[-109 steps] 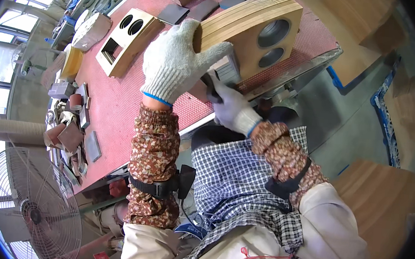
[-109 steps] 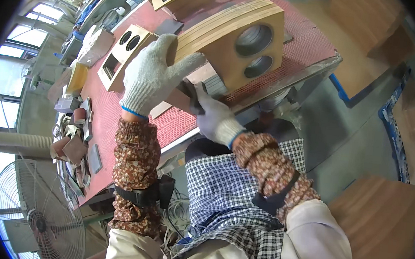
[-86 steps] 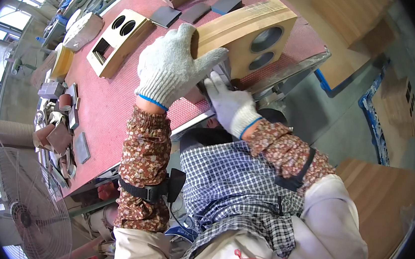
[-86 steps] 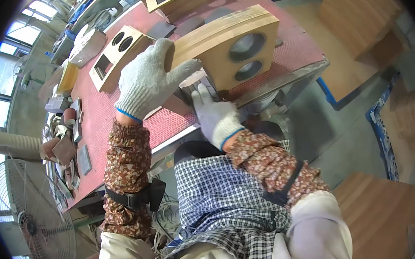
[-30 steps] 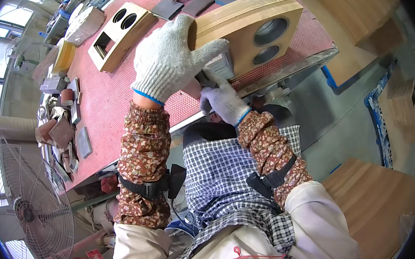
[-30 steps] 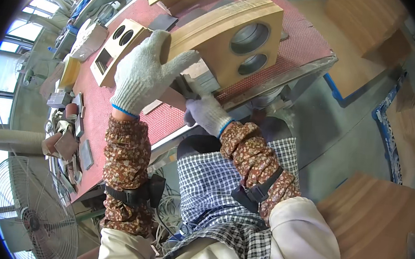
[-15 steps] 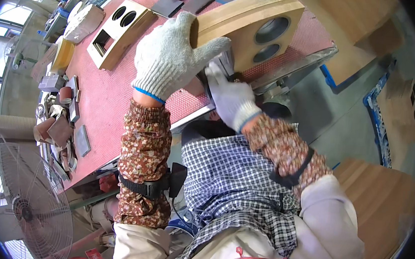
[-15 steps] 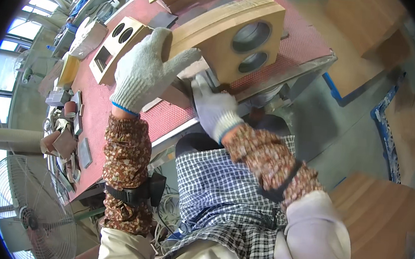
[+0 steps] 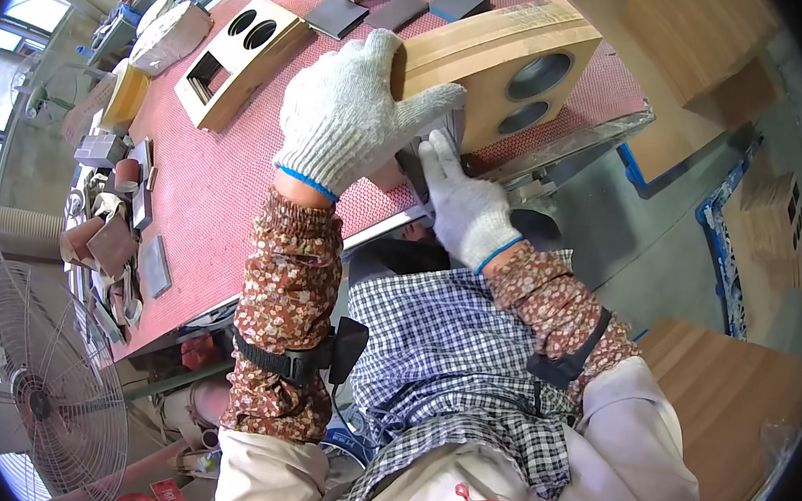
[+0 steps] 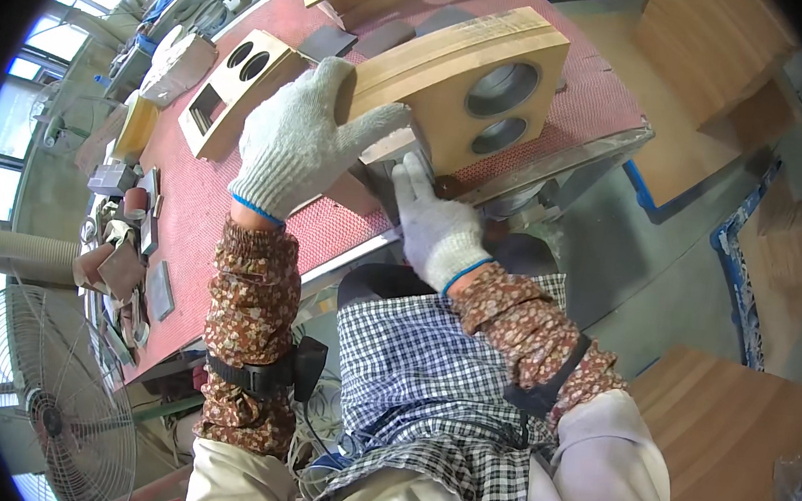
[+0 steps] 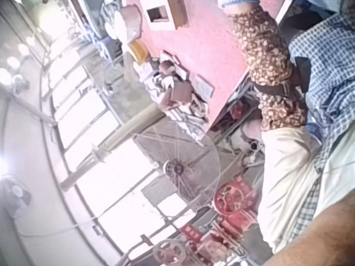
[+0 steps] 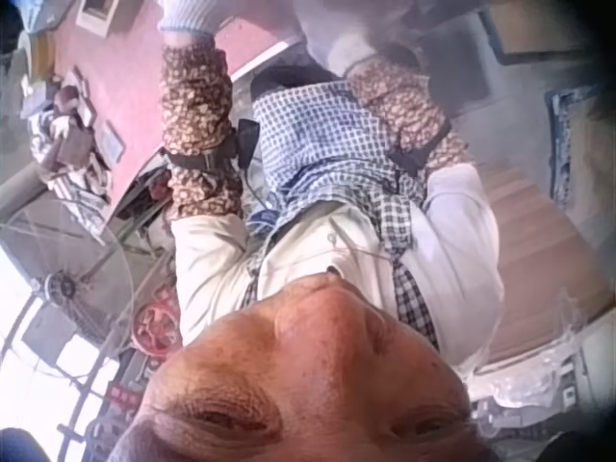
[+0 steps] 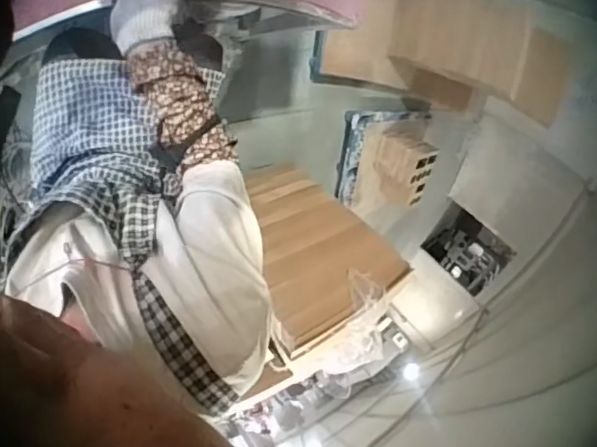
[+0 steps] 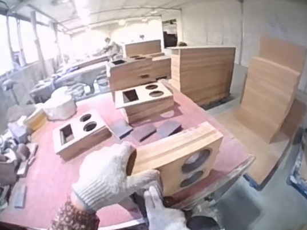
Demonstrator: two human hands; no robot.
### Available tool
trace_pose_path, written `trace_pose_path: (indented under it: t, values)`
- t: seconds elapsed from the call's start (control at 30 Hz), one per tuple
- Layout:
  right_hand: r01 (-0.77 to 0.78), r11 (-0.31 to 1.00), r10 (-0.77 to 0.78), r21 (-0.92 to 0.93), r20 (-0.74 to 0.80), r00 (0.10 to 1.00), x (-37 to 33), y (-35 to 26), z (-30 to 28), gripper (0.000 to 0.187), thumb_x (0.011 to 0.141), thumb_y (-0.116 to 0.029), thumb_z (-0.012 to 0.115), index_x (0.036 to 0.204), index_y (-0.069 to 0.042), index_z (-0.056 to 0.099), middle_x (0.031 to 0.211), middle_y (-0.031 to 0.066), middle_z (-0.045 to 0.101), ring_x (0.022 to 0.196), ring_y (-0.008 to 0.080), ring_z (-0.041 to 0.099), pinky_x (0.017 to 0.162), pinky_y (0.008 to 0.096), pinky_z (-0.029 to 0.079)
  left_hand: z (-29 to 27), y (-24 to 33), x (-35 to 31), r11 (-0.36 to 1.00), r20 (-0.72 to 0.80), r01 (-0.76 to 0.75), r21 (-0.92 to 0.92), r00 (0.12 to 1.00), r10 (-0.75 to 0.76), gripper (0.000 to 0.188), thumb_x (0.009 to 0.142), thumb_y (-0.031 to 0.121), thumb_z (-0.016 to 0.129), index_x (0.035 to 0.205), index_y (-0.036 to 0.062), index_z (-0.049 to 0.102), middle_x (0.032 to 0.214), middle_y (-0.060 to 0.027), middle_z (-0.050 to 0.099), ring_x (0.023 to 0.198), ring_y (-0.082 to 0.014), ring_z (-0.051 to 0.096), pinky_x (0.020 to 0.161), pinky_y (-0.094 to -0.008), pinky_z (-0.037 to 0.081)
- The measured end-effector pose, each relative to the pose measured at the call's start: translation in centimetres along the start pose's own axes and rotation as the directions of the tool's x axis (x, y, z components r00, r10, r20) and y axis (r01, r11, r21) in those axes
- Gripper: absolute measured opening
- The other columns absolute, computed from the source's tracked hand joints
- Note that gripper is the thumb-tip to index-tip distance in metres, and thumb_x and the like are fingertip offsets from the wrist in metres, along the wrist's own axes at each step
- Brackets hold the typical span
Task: The person is manually sanding a small wooden box with a square sanding block in a woodworking environment.
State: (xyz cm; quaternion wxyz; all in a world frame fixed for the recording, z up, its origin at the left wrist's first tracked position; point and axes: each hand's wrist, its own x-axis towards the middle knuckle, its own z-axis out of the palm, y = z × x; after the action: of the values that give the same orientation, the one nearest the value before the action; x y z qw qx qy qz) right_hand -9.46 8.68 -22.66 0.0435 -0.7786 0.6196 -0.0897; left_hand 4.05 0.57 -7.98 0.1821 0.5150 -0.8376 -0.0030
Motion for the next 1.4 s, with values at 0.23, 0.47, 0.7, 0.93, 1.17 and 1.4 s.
trace_pose_path:
  t: [0.23,0.47,0.7,0.93,1.17,1.4]
  values:
    - [-0.181,0.961,0.123,0.209,0.265,0.957,0.9,-0.5,-1.7,0.072,0.091,-0.015,0.063,0.158,-0.008,0.037,0.167,0.0138,0.040,0.097,0.0383,0.077,0.081,0.0524,0.061,0.4,-0.4,0.2,1.000,0.005,-0.007,0.000,1.000,0.007,0.074,0.087,0.072,0.071,0.116,0.0032,0.067,0.095,-0.0188,0.075,0.088,-0.0337,0.076,0.075,-0.0449,0.060]
    - [-0.141,0.871,0.094,0.471,0.121,0.988,2.2,0.1,1.0,0.070,0.091,-0.018,0.062,0.157,-0.009,0.040,0.169,0.0179,0.033,0.124,0.0382,0.063,0.103,0.0473,0.053,0.1,-0.1,0.1,0.999,0.061,0.042,-0.030,0.997,-0.040,0.078,0.088,0.072,0.069,0.126,0.0038,0.065,0.106,-0.0191,0.074,0.100,-0.0358,0.073,0.085,-0.0448,0.056]
    - [-0.061,0.672,0.006,0.738,0.078,0.997,-1.5,0.0,-1.7,0.087,0.086,-0.037,0.081,0.158,-0.006,0.044,0.162,0.0233,0.044,0.150,0.0366,0.044,0.120,0.0403,0.040,-0.4,0.2,0.1,0.998,0.075,0.060,0.007,0.995,-0.060,0.081,0.087,0.074,0.069,0.129,0.0050,0.065,0.109,-0.0180,0.074,0.103,-0.0357,0.073,0.089,-0.0454,0.057]
    - [0.111,0.792,0.166,0.600,-0.386,0.907,-3.3,0.6,-1.9,0.033,0.083,-0.018,0.078,0.113,-0.004,0.076,0.135,0.0155,0.065,0.117,0.0336,0.067,0.099,0.0431,0.057,0.7,-0.6,0.1,0.999,-0.083,-0.029,0.032,0.996,0.031,0.074,0.084,0.074,0.070,0.111,0.0058,0.069,0.089,-0.0142,0.075,0.082,-0.0325,0.076,0.071,-0.0457,0.060]
    - [0.255,0.962,-0.152,0.098,-0.585,0.797,1.3,2.2,1.0,0.043,0.080,-0.008,0.070,0.123,-0.009,0.069,0.131,0.0093,0.066,0.114,0.0345,0.064,0.091,0.0479,0.057,0.2,0.2,0.5,1.000,0.014,0.009,-0.026,1.000,-0.008,0.073,0.086,0.073,0.070,0.115,0.0055,0.070,0.093,-0.0147,0.073,0.090,-0.0323,0.074,0.078,-0.0442,0.057]
    - [-0.042,0.999,0.037,0.026,0.174,0.984,1.1,-0.3,-3.0,0.070,0.090,-0.043,0.071,0.147,-0.010,0.046,0.157,0.0118,0.044,0.111,0.0369,0.066,0.093,0.0484,0.058,0.3,-0.4,0.3,1.000,0.018,0.013,0.016,1.000,-0.014,0.074,0.086,0.073,0.070,0.117,0.0053,0.069,0.095,-0.0159,0.074,0.092,-0.0333,0.074,0.080,-0.0445,0.057]
